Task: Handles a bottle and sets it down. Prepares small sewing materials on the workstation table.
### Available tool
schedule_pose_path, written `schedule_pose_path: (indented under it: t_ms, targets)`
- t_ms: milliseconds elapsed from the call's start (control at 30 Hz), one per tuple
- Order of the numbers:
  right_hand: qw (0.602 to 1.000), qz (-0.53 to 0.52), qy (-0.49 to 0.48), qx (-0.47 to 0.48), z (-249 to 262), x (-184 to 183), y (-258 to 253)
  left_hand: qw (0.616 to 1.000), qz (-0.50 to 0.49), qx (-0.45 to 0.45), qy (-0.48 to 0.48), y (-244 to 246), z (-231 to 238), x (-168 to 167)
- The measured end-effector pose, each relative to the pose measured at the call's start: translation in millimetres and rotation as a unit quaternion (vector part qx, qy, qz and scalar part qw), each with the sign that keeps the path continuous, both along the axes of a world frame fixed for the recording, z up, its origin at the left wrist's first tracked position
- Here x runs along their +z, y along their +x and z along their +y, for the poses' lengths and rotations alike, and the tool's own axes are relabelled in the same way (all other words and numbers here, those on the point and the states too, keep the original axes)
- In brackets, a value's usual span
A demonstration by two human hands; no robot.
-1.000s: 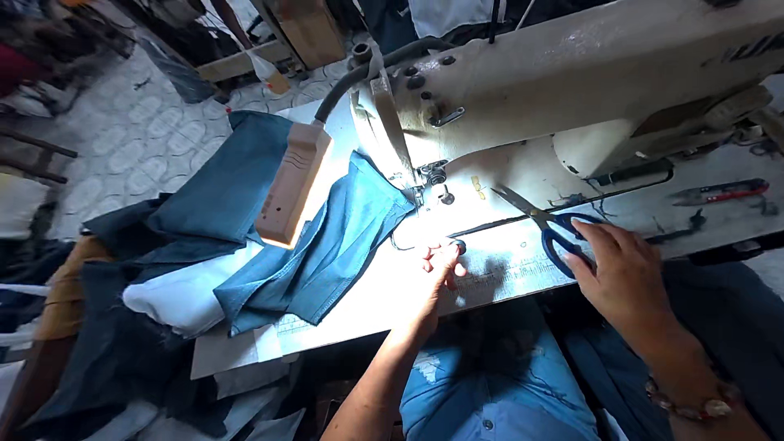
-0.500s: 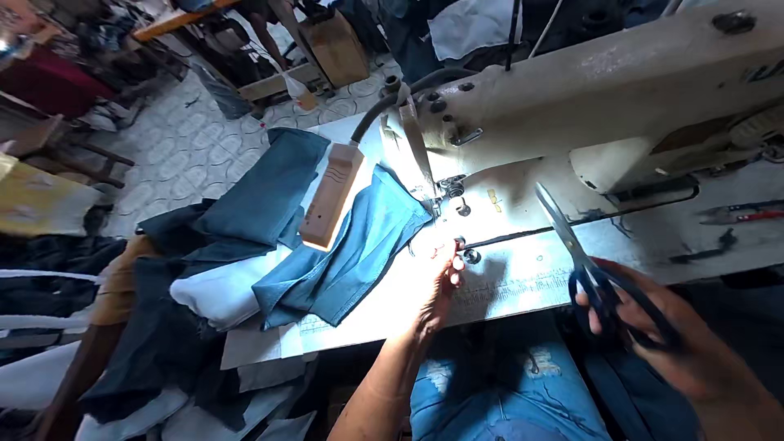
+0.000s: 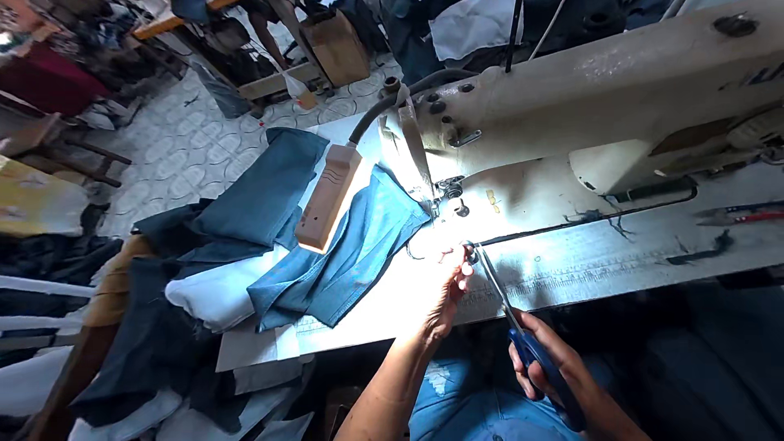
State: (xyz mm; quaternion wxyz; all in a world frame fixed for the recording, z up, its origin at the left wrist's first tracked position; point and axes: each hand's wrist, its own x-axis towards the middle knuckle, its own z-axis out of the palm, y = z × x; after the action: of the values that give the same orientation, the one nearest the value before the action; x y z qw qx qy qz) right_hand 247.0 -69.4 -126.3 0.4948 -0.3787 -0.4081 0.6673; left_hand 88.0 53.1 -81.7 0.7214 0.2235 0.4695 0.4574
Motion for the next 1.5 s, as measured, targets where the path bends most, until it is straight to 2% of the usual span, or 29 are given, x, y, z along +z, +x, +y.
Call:
schedule_pose_path:
  t_ms: [267, 333, 400, 433, 467, 533, 567, 667, 733, 867, 933, 967, 1000, 1067, 1100, 1133, 1200, 1267, 1367, 1433, 1500]
  targets:
    - [0.998, -0.008, 0.035, -0.044, -2, -1, -6, 1.0, 0.022, -0.008, 0.015, 8, -5, -3]
    - [0.996, -0.036, 0.055, -0.065, -4, -1, -4, 1.0, 0.017, -0.004, 0.012, 8, -6, -4]
    - [0.982, -0.119, 0.102, -0.1, -4, -1, 5, 0.999, 0.031, -0.002, 0.018, 7, -6, -4]
    - [0.962, -0.201, 0.132, -0.127, -1, -1, 14, 0.998, 0.048, -0.004, 0.041, 5, -6, -6]
    - [0.925, -0.308, 0.159, -0.153, 3, 0, 26, 0.994, 0.074, -0.01, 0.079, 3, -6, -8]
    - [0.819, -0.516, 0.183, -0.172, 20, 6, 54, 0.971, 0.158, -0.017, 0.181, -3, -7, -17]
    - [0.778, -0.58, 0.178, -0.165, 31, 10, 68, 0.952, 0.194, -0.01, 0.236, -5, -9, -22]
    - [0.683, -0.697, 0.17, -0.14, 66, 6, 102, 0.876, 0.278, 0.024, 0.393, -8, -10, -31]
    - [0.653, -0.724, 0.177, -0.137, 83, -2, 115, 0.846, 0.303, 0.035, 0.437, -8, -13, -33]
    - [0.667, -0.715, 0.157, -0.142, 95, 3, 112, 0.84, 0.294, 0.073, 0.449, -3, -18, -37]
    - [0.699, -0.661, 0.192, -0.192, 89, 14, 87, 0.84, 0.279, 0.1, 0.454, 3, -22, -41]
    - [0.732, -0.607, 0.218, -0.221, 84, 18, 69, 0.838, 0.271, 0.117, 0.458, 9, -25, -43]
    - [0.789, -0.516, 0.236, -0.234, 79, 18, 50, 0.836, 0.262, 0.132, 0.464, 14, -27, -46]
    - [0.932, -0.244, 0.199, -0.18, 72, 18, 11, 0.83, 0.23, 0.16, 0.482, 24, -32, -54]
    - [0.965, -0.132, 0.157, -0.161, 70, 19, -6, 0.825, 0.218, 0.167, 0.493, 27, -34, -58]
    - [0.978, -0.056, 0.123, -0.161, 69, 19, -18, 0.822, 0.213, 0.171, 0.5, 29, -37, -63]
    - [0.981, 0.007, 0.077, -0.179, 67, 18, -28, 0.819, 0.214, 0.178, 0.502, 30, -39, -69]
    - [0.981, -0.001, 0.066, -0.183, 68, 17, -28, 0.823, 0.224, 0.169, 0.493, 27, -39, -72]
    - [0.971, -0.06, 0.095, -0.21, 72, 14, -19, 0.838, 0.293, 0.068, 0.455, 13, -31, -73]
    - [0.936, -0.187, 0.171, -0.243, 75, 8, -6, 0.827, 0.401, -0.042, 0.391, -1, -19, -68]
    - [0.855, -0.357, 0.257, -0.275, 78, 4, 7, 0.783, 0.493, -0.126, 0.358, -12, -7, -59]
